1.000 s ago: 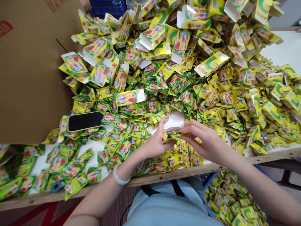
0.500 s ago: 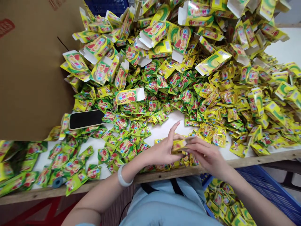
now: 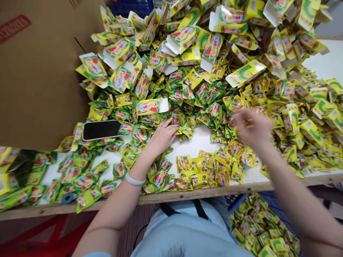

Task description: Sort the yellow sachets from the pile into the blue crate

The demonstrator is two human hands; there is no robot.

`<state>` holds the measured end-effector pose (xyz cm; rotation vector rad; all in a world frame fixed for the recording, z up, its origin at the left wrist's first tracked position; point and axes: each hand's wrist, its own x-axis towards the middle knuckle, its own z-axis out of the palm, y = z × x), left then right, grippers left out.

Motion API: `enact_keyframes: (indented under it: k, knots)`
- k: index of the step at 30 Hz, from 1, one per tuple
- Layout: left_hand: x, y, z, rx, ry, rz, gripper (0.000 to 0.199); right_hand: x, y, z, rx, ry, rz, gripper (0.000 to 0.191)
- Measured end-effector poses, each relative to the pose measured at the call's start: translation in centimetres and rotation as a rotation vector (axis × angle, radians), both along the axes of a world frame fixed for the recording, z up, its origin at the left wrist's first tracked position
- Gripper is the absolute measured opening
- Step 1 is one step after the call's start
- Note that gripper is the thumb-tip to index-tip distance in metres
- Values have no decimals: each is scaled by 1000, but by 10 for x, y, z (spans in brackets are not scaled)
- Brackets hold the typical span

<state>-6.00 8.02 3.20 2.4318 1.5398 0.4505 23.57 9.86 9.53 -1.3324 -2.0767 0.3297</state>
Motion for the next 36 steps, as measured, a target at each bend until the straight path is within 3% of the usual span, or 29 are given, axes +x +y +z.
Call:
enact_keyframes:
  k: [3,6,8,10,13,16,19,21,23,26,28,31,33,34,36]
  knots:
    - [-3,0,3,0,-92,-18,31,-64,3,-31,-66,-156,112,23]
    - [0,-2,5,21,-277,92,26,-89,2,-50,-192,-267,99,12]
    - [8,-4,4,15,-479,245,24,-80,-1,-51,-284,-66,58,10]
    - [21,-8,2,-94,-773,339,26,-65,-6,-44,-410,331,54,14]
    - [42,-16,3,-343,-1227,325,34,-60,-20,-33,-624,882,93,33]
    - [56,-25,12,-516,-1507,298,35,-77,-34,-33,-676,1006,96,41]
    - [61,-32,20,-576,-1640,341,35,-88,-41,-42,-538,917,0,37]
    - [64,-34,22,-531,-1603,371,37,-88,-42,-47,-446,832,-82,36]
    - [69,-37,21,-469,-1506,362,37,-83,-42,-48,-437,804,-111,48]
    - [75,-41,22,-352,-1328,292,32,-77,-40,-43,-619,909,54,66]
    - [70,-40,27,-185,-1130,242,27,-73,-37,-40,-714,963,173,53]
    - [35,-25,41,112,-743,237,27,-61,-32,-40,-662,890,172,33]
    - [-3,-6,54,210,-479,264,44,-48,-32,-46,-510,669,105,29]
    - [-24,5,60,197,-351,273,58,-41,-33,-50,-411,508,71,26]
    - [-59,24,71,57,-130,253,61,-28,-37,-58,-234,154,46,19]
